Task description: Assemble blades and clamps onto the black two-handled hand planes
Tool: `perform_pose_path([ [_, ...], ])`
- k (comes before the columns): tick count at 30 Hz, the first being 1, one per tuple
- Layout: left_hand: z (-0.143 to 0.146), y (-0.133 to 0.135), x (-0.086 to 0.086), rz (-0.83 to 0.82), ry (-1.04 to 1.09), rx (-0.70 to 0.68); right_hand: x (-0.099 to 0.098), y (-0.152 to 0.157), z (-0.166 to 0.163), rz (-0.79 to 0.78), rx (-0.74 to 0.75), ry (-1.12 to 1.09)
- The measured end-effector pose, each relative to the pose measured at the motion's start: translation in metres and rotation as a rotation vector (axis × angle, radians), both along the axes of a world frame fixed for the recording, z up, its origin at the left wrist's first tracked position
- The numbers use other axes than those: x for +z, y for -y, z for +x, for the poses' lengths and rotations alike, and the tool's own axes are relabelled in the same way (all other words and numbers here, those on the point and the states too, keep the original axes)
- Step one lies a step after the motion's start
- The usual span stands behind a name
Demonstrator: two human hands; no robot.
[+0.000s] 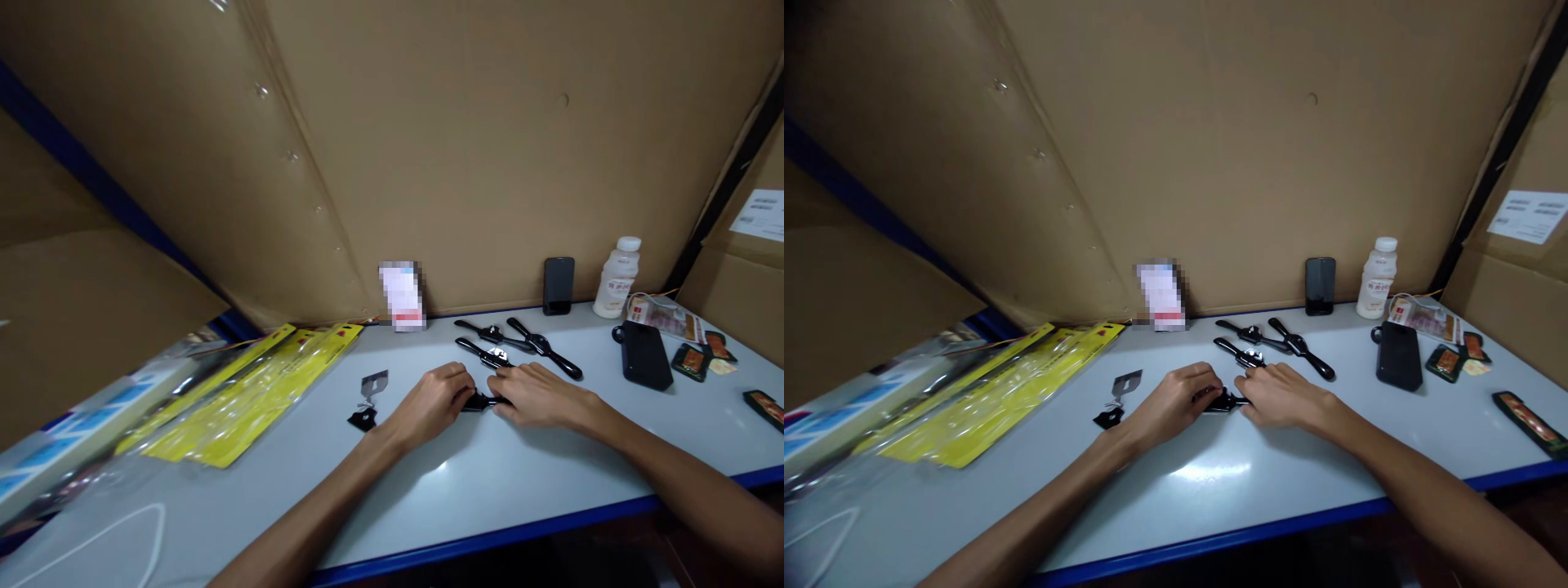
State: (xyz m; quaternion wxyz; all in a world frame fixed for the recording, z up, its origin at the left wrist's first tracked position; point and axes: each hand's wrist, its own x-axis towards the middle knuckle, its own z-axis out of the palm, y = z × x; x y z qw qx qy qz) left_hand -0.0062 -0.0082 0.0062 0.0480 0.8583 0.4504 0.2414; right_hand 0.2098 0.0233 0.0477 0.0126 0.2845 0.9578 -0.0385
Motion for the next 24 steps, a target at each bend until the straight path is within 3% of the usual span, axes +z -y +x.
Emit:
perform_pose_path([
  [11,0.0,-0.002,-0.005,0.078,-0.099,-0.022,0.001,0.0,-0.001,-0.021,0.005,-0.005],
  [24,0.003,-0.006,-0.002,-0.161,0.082,0.07,-0.01,-0.003,-0.004,-0.037,-0.029,-0.042],
])
